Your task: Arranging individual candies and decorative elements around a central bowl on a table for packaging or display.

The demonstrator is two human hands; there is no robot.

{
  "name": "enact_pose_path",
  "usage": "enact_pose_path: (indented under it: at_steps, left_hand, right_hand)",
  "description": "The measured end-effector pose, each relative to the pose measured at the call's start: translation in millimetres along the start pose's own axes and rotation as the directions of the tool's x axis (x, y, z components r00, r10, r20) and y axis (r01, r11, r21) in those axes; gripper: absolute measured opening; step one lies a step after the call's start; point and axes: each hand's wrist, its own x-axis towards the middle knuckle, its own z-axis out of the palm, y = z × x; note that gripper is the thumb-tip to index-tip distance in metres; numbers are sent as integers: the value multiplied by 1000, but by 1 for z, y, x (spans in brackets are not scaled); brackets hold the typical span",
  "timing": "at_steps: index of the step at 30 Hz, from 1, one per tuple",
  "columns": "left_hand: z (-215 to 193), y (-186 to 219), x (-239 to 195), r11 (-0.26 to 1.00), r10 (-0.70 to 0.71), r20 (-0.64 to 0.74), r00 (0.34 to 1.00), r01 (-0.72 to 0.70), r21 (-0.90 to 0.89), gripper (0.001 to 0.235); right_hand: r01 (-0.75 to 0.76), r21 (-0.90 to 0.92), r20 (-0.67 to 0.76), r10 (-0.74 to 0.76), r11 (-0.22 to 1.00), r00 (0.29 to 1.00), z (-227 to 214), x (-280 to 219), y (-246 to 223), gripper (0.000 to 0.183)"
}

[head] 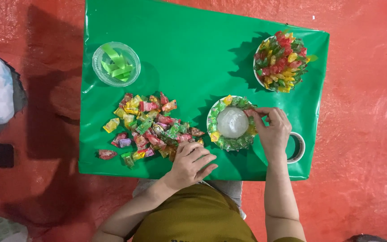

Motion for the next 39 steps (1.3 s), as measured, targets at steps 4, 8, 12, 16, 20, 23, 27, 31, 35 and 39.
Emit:
enact_pose_path:
  at_steps: [4,8,12,16,20,23,27,31,35,39]
  left_hand:
    - [2,0,-3,1000,-1,-7,1000,1,4,20]
    - [1,0,-1,1000,-1,-1,1000,1,9,21]
    - [-1,1,2,1000,15,-18,1000,-15,2,20]
    - [0,0,1,1000,15,-24,1000,-15,-6,20]
    - [3,0,-3,999,31,-38,999,-31,-17,23]
    - [1,1,-2,999,32,-41,999,-33,-29,23]
    - [-1,1,-1,999,29,-43,999,-31,-40,23]
    - [1,0,-4,999,28,-69,997,-30,-15,25]
    - [-1,3,-3,998,51,-97,994,-53,-19,24]
    - [-21,11,0,998,56,-107,993,-55,19,28]
  right_hand:
    - [-7,-3,-3,7,1000,1000,3,-6,13,15]
    - [-30,29,18,30,999,999,-4,-3,9,9]
    - [-71,47,14,71,996,997,-8,-6,19,8]
    - [-56,39,21,55,998,998,-7,-7,20,5]
    - [-60,49,47,58,997,997,-7,-5,12,6]
    - [-66,51,69,62,997,996,-7,-3,8,8]
    - [-85,30,84,82,996,993,-5,-3,11,7]
    - [-70,18,90,69,997,994,-5,-4,9,6]
    - [-46,-7,50,46,999,998,-10,-11,11,12]
    - [-86,49,-43,88,995,995,-27,-26,12,20]
